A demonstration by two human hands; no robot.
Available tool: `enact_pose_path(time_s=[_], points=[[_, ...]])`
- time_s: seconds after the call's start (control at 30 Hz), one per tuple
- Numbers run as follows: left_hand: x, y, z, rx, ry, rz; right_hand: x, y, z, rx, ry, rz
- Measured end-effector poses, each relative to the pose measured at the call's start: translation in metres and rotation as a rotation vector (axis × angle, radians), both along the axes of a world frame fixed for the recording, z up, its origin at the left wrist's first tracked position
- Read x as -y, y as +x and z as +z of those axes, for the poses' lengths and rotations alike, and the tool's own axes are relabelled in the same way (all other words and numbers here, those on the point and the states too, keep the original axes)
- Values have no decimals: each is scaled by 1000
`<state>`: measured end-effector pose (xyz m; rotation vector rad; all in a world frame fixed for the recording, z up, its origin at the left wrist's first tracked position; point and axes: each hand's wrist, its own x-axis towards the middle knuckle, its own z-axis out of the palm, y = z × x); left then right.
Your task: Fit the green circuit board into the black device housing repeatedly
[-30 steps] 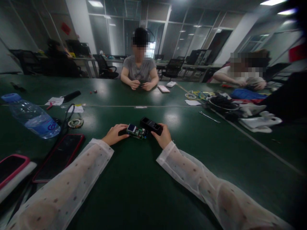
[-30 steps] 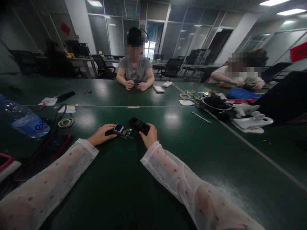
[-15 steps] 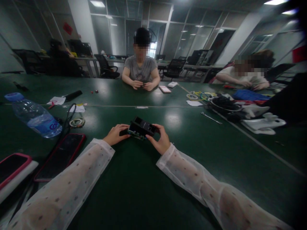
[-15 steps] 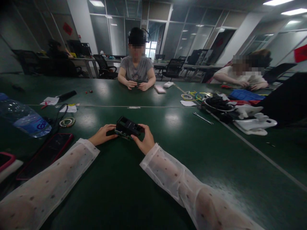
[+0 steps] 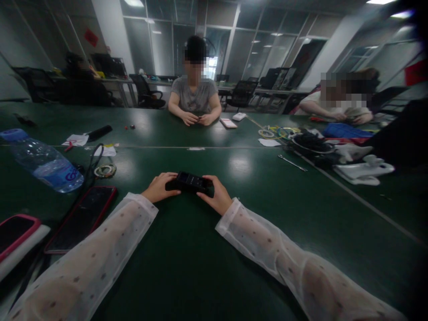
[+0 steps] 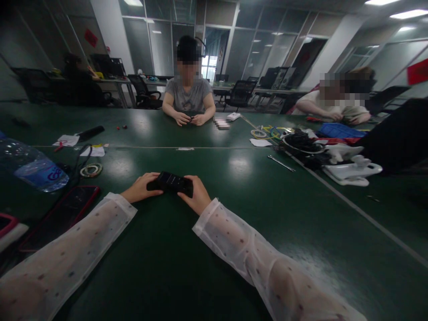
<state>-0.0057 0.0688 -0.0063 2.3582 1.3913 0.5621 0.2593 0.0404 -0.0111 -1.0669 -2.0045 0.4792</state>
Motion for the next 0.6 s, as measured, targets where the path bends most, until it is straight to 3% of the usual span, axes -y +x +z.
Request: enact_pose_path(time_s=[0.6], points=[[-3,-2,-4,10,-2,2,-4,4,-2,12,-92,40]])
